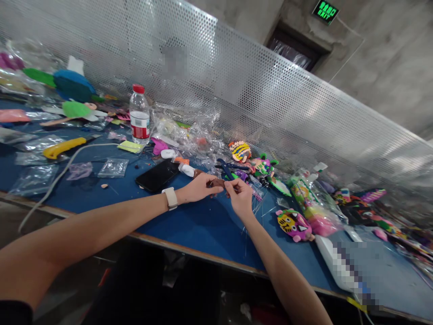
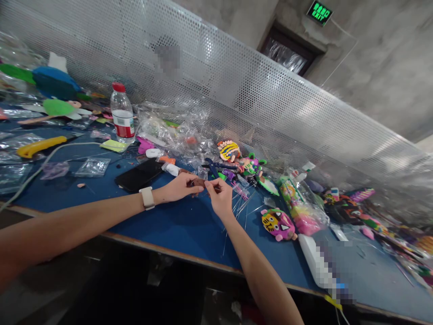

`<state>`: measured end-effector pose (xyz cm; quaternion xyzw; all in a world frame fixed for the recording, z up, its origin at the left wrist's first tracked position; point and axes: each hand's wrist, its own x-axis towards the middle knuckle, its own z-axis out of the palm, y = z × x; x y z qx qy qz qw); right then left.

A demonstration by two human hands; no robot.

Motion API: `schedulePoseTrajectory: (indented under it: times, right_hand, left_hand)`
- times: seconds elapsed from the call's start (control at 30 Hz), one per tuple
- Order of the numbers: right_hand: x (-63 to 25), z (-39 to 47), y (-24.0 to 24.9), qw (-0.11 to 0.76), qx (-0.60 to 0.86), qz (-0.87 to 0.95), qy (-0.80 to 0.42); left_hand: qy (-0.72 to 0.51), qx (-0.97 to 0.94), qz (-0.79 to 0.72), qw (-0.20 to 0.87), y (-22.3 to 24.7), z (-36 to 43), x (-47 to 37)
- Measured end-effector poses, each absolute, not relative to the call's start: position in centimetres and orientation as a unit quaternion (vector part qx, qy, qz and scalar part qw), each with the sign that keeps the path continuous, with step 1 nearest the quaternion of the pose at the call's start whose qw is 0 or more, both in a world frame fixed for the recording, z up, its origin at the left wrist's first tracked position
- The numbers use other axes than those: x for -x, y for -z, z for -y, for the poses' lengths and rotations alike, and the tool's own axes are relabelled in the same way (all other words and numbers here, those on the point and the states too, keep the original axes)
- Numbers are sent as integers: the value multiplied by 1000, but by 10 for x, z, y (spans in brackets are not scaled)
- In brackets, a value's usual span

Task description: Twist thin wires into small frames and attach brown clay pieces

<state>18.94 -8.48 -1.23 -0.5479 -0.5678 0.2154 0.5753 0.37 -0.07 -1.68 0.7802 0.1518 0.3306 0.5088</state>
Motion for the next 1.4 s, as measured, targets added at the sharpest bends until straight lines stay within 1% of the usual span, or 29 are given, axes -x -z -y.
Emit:
schedulePoseTrajectory:
  times: [0.2,0.33,0.5,0.6,0.9,1.17,1.4]
  right_hand:
    - [-191,83,12,548,554,585,-226]
    - [-191,83,11,544,550,584,-245]
    - [-192,83,11,543,532,594,-264]
    - [-193,84,12,541,531,598,-262]
    - [-192,84,12,556,542,586,-232]
    - [-192,85,14,555,541,584,-243]
    - [-193,84,16,553,541,587,-238]
  left_hand:
    - [-337,-768,-162,520,16,3,-3]
    - [-328,-763,-164,532,13,5,-2]
    - [-340,-776,-188,497,10,4,-2]
    - [-349,-774,-195,491,8,3,-1]
    - [-371,-741,-199,523,10,1,-2]
    - [-363,-750,-193,519,10,0,-1]
    - [-384,-744,-207,506,13,-1,-3]
